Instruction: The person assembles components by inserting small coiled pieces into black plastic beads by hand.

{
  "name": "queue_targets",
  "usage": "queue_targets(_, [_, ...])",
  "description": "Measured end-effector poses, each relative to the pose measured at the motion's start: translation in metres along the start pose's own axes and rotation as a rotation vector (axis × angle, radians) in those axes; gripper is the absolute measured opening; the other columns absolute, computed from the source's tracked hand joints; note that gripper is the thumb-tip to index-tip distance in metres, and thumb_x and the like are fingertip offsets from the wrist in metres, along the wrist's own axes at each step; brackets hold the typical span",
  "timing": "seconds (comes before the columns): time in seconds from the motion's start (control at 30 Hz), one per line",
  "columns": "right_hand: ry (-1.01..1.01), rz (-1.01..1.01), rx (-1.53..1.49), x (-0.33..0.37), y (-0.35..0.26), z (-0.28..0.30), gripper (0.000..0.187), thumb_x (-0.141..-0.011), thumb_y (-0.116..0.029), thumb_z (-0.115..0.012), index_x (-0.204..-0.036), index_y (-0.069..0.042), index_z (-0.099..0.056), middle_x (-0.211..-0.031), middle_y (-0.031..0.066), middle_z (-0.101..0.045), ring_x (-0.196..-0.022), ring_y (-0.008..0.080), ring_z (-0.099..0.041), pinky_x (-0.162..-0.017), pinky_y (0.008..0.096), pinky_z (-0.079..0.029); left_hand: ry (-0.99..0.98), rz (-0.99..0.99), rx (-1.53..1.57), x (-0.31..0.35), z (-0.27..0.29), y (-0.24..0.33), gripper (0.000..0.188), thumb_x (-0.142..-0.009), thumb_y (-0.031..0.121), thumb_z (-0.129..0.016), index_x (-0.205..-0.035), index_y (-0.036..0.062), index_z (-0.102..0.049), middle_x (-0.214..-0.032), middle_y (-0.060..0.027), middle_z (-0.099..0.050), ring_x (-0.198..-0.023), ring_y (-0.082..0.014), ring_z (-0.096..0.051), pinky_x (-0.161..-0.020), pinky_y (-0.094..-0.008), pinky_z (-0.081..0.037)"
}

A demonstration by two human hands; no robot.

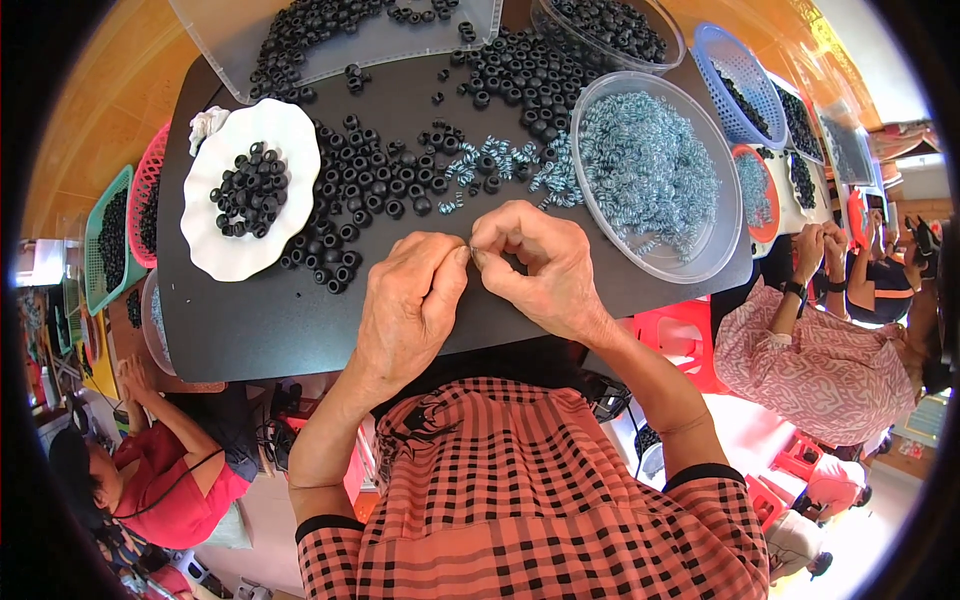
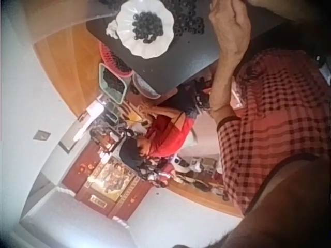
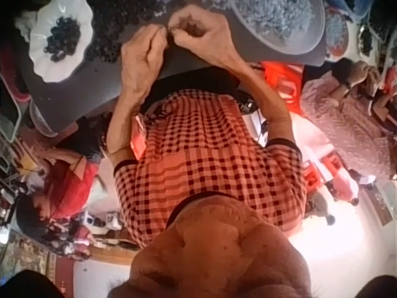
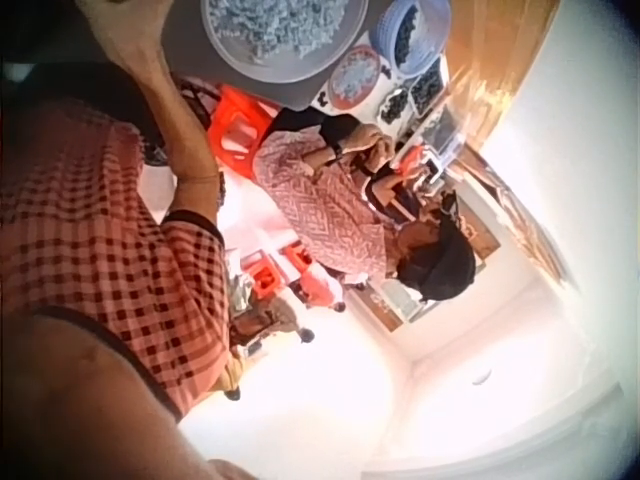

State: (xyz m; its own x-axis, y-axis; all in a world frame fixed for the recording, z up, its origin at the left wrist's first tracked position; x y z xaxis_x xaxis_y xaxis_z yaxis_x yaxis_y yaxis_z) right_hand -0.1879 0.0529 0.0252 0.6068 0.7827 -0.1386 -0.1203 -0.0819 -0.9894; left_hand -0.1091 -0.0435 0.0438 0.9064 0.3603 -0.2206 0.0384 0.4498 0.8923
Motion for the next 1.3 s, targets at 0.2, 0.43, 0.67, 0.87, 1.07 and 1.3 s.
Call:
queue_targets(0.2, [-0.003,0.032,-0.001,0.001,0.000,0.001,0.019,-0.081,0.015,-0.055,-0.095,0.003,-0.058,-0.089,0.0031,-0.059,-0.078,0.0075,-0.055,-0.070,0.0230,-0.047,-0.127,0.142,0.073,-0.003,-0.001,-0.007,0.016,-0.093,0.009,-0.056,-0.086,-0.0046,-0.059,-0.069,-0.0106,-0.059,-0.063,-0.0205,-0.056,-0.061,-0.0335,-0.044])
queue_targets(0.43, [0.015,0.021,0.017,0.000,0.000,0.001,0.019,-0.081,0.014,-0.055,-0.095,0.003,-0.058,-0.087,0.0030,-0.060,-0.077,0.0069,-0.056,-0.068,0.0221,-0.048,-0.027,0.113,0.146,-0.003,0.001,-0.003,0.009,-0.090,0.005,-0.059,-0.090,-0.0038,-0.059,-0.072,-0.0086,-0.061,-0.064,-0.0155,-0.057,-0.060,-0.0295,-0.045])
queue_targets(0.67, [-0.004,0.039,0.040,-0.001,-0.001,0.000,0.018,-0.081,0.014,-0.056,-0.094,0.002,-0.059,-0.088,0.0035,-0.060,-0.078,0.0076,-0.058,-0.069,0.0226,-0.049,-0.062,0.063,0.114,0.000,0.000,-0.003,0.007,-0.089,0.002,-0.060,-0.094,-0.0031,-0.060,-0.077,-0.0086,-0.064,-0.068,-0.0139,-0.061,-0.061,-0.0276,-0.048])
queue_targets(0.87, [-0.001,0.094,0.104,-0.002,-0.005,-0.003,0.018,-0.081,0.013,-0.058,-0.096,0.002,-0.059,-0.088,0.0034,-0.060,-0.078,0.0072,-0.059,-0.068,0.0222,-0.050,-0.054,0.098,0.097,-0.001,0.003,-0.005,0.008,-0.091,0.001,-0.057,-0.096,-0.0034,-0.061,-0.078,-0.0091,-0.065,-0.067,-0.0147,-0.063,-0.060,-0.0275,-0.049])
queue_targets(1.07, [0.055,0.031,0.024,-0.001,0.001,0.002,0.017,-0.083,0.011,-0.059,-0.097,0.002,-0.060,-0.091,0.0033,-0.062,-0.079,0.0070,-0.058,-0.070,0.0224,-0.049,0.008,0.037,0.073,-0.001,0.005,-0.006,0.008,-0.090,0.001,-0.058,-0.097,-0.0018,-0.060,-0.077,-0.0110,-0.064,-0.069,-0.0196,-0.062,-0.063,-0.0302,-0.049])
queue_targets(1.3, [0.025,0.046,0.047,-0.001,-0.005,0.002,0.016,-0.083,0.011,-0.060,-0.097,0.003,-0.061,-0.089,0.0036,-0.063,-0.079,0.0073,-0.058,-0.071,0.0227,-0.050,0.070,-0.064,-0.049,0.001,0.008,0.008,0.015,-0.083,-0.005,-0.062,-0.097,-0.0007,-0.060,-0.081,-0.0129,-0.062,-0.072,-0.0269,-0.059,-0.067,-0.0354,-0.047])
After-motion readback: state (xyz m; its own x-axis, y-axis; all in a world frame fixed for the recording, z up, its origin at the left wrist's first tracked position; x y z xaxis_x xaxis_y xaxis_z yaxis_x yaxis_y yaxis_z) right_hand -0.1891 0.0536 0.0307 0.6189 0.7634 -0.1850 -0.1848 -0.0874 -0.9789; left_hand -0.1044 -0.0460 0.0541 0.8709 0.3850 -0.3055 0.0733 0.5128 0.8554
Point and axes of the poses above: each hand's wrist, its own x-axis away from the middle knuckle, its own z-axis out of the back of the hand, y = z × x, the point moved 9 cm from there along -x, towards the middle knuckle
